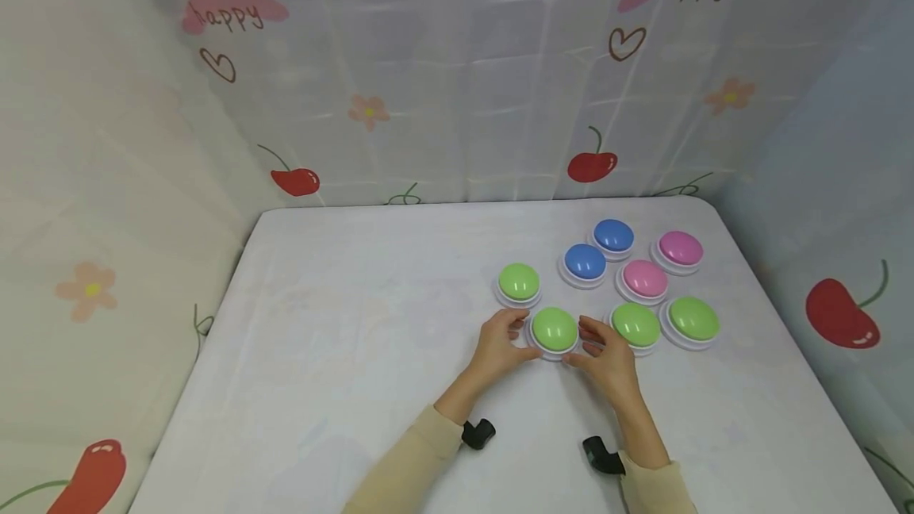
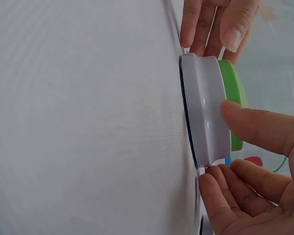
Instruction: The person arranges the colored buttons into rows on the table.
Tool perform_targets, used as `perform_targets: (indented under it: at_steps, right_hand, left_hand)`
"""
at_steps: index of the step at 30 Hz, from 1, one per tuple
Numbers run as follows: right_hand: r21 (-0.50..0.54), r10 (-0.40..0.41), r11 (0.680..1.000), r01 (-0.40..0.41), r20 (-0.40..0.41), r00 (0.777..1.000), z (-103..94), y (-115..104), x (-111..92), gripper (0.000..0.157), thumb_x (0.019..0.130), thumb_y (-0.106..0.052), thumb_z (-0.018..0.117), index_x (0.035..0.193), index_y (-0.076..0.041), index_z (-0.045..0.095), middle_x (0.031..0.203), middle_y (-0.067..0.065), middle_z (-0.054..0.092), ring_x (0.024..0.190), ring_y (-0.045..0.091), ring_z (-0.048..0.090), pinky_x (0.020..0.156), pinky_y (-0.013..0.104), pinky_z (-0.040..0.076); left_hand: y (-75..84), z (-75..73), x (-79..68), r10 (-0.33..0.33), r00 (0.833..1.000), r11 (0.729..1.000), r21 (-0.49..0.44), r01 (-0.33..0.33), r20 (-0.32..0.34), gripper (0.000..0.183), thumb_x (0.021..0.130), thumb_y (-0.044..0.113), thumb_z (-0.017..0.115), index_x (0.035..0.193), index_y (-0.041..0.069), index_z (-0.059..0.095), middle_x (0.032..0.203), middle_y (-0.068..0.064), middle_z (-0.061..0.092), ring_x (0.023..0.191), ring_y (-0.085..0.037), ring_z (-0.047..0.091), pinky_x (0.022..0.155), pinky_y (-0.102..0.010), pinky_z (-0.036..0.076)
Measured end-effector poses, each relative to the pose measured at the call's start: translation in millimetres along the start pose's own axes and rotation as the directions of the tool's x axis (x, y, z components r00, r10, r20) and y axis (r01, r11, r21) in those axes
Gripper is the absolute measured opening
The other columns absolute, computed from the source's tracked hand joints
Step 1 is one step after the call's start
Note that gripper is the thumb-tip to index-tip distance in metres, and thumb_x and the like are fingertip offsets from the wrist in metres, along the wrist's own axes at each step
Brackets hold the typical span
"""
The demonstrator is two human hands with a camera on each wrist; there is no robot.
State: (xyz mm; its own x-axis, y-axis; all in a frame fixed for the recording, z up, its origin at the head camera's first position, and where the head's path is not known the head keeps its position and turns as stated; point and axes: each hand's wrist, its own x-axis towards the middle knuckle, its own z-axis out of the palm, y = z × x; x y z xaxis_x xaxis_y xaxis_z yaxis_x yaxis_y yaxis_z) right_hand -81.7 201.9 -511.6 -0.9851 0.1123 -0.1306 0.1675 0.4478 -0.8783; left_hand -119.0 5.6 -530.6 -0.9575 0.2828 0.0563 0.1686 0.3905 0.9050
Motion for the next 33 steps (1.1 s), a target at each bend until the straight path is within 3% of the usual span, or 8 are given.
perform_targets:
  at_steps: [11,19,28,33]
  right_hand:
    - [-0.01,-0.007,1.0,0.006,-0.024,1.0,4.8,2.0,2.9,0.067,0.074,0.007,0.077,0.136,0.006,0.051,0.129,0.029,0.057,0.121,0.039,0.057,0.101,0.04,0.049]
    - [-0.001,-0.011,1.0,0.011,-0.031,0.999,7.4,3.6,2.8,0.066,0.074,0.007,0.078,0.134,0.006,0.052,0.126,0.029,0.058,0.119,0.04,0.058,0.098,0.037,0.051]
    - [-0.002,-0.027,1.0,0.027,-0.025,0.999,9.8,-0.3,0.8,0.066,0.072,0.009,0.078,0.133,0.008,0.052,0.126,0.03,0.057,0.118,0.041,0.059,0.097,0.036,0.052]
    - [-0.031,-0.061,0.998,0.06,-0.032,0.998,13.3,-7.0,-3.1,0.064,0.071,0.009,0.08,0.13,0.009,0.054,0.123,0.03,0.059,0.116,0.041,0.06,0.095,0.038,0.053]
  left_hand:
    - [3.2,7.8,4.1,0.028,1.0,0.992,0.126,-0.029,0.009,0.057,0.068,0.002,0.085,0.12,-0.004,0.062,0.115,-0.014,0.064,0.104,-0.022,0.064,0.087,-0.015,0.054]
    - [1.5,13.1,5.8,0.001,1.0,0.991,0.132,0.003,-0.024,0.06,0.065,-0.001,0.086,0.12,-0.006,0.062,0.112,-0.015,0.064,0.097,-0.022,0.066,0.083,-0.016,0.055]
    - [2.7,10.1,3.6,-0.006,0.999,0.984,0.176,0.013,-0.036,0.056,0.063,0.003,0.089,0.114,-0.005,0.066,0.106,-0.011,0.064,0.091,-0.016,0.064,0.079,-0.012,0.054]
    - [8.2,-0.1,-2.2,0.027,0.999,0.967,0.253,-0.016,-0.041,0.054,0.063,0.01,0.091,0.111,-0.002,0.068,0.103,-0.01,0.066,0.088,-0.015,0.062,0.079,-0.017,0.053]
